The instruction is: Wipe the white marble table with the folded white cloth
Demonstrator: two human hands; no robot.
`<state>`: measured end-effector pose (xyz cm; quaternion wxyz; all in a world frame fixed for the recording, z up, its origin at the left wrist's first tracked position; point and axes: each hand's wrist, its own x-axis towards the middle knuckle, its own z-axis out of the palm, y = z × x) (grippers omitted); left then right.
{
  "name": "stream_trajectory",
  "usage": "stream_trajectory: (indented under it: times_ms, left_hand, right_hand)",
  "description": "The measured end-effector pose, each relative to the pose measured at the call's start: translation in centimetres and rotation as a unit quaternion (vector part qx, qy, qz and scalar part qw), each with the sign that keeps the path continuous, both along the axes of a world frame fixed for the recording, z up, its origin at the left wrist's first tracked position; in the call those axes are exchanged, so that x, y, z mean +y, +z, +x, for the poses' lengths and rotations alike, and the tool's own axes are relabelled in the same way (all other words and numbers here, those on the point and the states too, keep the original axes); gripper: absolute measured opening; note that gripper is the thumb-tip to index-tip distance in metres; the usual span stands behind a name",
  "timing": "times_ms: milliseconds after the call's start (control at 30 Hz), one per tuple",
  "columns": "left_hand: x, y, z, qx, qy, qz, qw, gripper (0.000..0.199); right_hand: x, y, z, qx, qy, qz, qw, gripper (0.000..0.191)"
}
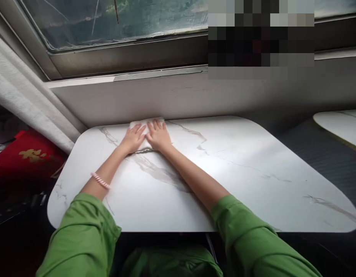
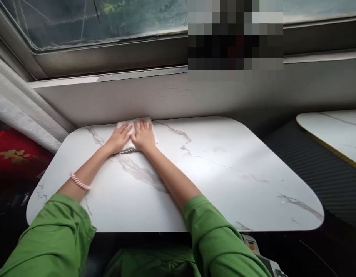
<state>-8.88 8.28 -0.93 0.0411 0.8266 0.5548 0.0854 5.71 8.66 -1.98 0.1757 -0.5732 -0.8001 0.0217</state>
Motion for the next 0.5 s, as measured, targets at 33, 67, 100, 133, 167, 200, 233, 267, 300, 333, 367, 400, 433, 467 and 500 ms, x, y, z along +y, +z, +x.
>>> stream_trajectory:
  times_ms: [33, 67, 100, 133, 167, 200, 233, 267, 300, 333, 367, 400, 433, 467, 500]
  left_hand:
    - [-0.9, 0.1, -2.6, 0.002, 0.018, -0.009, 1.000, 0.049]
    - [-1.8, 0.3, -5.1, 0.005, 0.038, -0.012, 0.999, 0.050]
    - [-2.7, 0.4, -7.4, 0.009, 0.057, -0.015, 0.998, 0.050]
    - [-3.5, 0.5, -9.6, 0.014, 0.077, -0.015, 0.997, 0.050]
    - [-4.3, 0.7, -11.6, 0.020, 0.098, -0.013, 0.995, 0.051]
    - [-5.0, 0.8, -13.5, 0.026, 0.117, -0.010, 0.993, 0.051]
    - [-5.7, 0.9, -15.3, 0.033, 0.136, -0.007, 0.990, 0.052]
    - [-6.3, 0.9, -16.9, 0.039, 0.150, 0.002, 0.988, 0.053]
    - [-6.8, 0.9, -18.3, 0.046, 0.157, 0.008, 0.986, 0.054]
    - [-7.3, 0.9, -19.6, 0.052, 0.160, 0.011, 0.986, 0.054]
    - [-7.6, 0.8, -20.8, 0.054, 0.161, 0.014, 0.985, 0.055]
    - [-7.9, 0.7, -21.7, 0.049, 0.166, 0.017, 0.985, 0.055]
    - [-8.1, 0.6, -22.5, 0.044, 0.171, 0.019, 0.984, 0.055]
    - [-8.1, 0.6, -23.1, 0.040, 0.176, 0.021, 0.983, 0.055]
    - [-8.0, 0.5, -23.4, 0.038, 0.180, 0.024, 0.983, 0.055]
  right_hand:
    - [-0.4, 0.2, -2.5, 0.014, 0.017, -0.002, 1.000, 0.058]
    - [-0.8, 0.3, -4.9, 0.027, 0.034, -0.004, 0.999, 0.058]
    - [-1.1, 0.5, -7.3, 0.039, 0.051, -0.006, 0.998, 0.059]
    - [-1.4, 0.7, -9.6, 0.049, 0.068, -0.009, 0.996, 0.059]
    - [-1.7, 0.9, -11.7, 0.057, 0.085, -0.013, 0.995, 0.059]
    - [-2.0, 1.0, -13.6, 0.063, 0.100, -0.015, 0.993, 0.059]
    - [-2.2, 1.1, -15.3, 0.068, 0.113, -0.018, 0.991, 0.058]
    - [-2.4, 1.3, -16.8, 0.072, 0.127, -0.017, 0.989, 0.058]
    - [-2.6, 1.3, -18.0, 0.077, 0.143, -0.009, 0.987, 0.058]
    - [-2.8, 1.4, -19.1, 0.080, 0.161, -0.001, 0.984, 0.059]
    - [-3.0, 1.4, -19.8, 0.080, 0.177, 0.009, 0.981, 0.059]
    - [-3.2, 1.5, -20.4, 0.079, 0.191, 0.018, 0.978, 0.058]
    - [-3.4, 1.5, -20.8, 0.076, 0.201, 0.024, 0.976, 0.058]
    - [-3.6, 1.5, -21.1, 0.071, 0.203, 0.028, 0.976, 0.057]
    - [-3.7, 1.5, -21.2, 0.066, 0.200, 0.030, 0.977, 0.056]
